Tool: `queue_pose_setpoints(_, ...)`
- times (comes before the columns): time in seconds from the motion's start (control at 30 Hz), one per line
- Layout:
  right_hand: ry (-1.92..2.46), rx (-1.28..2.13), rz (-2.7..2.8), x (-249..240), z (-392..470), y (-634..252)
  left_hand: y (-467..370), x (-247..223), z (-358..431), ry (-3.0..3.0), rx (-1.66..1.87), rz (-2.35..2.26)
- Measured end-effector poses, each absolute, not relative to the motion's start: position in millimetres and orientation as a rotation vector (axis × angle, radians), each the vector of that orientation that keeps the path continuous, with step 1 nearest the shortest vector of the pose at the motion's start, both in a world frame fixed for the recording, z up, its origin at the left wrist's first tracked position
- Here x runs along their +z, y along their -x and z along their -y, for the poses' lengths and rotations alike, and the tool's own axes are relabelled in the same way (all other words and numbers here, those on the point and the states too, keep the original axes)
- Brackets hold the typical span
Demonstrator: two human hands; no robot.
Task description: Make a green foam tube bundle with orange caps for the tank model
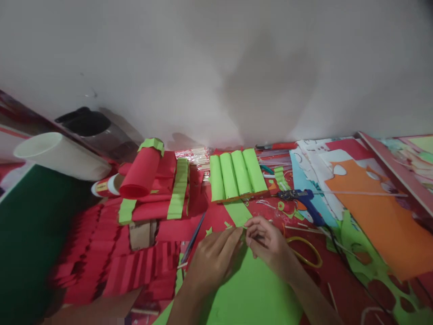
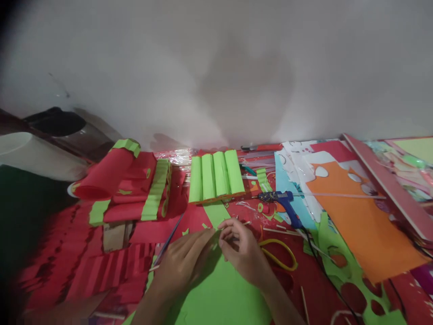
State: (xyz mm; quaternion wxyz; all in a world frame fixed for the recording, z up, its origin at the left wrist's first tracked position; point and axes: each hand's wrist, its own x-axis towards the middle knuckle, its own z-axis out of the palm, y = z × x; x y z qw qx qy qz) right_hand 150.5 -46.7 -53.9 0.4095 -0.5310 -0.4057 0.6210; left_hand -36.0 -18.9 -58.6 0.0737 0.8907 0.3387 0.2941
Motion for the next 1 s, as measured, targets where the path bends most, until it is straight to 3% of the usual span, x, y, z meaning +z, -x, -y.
queue_pose_setpoints(0.53,1.523,1.474,1.142,-58.3,50.8,-145.2,35.2,-63.0,17.0,-2.525,0.901,-0.944)
queue_pose_setpoints(1.0,1.419,1.249,1.219,-50.0,54.6,-146.9,44.6,-63.7,18.2,-2.502,0.845,-1.11)
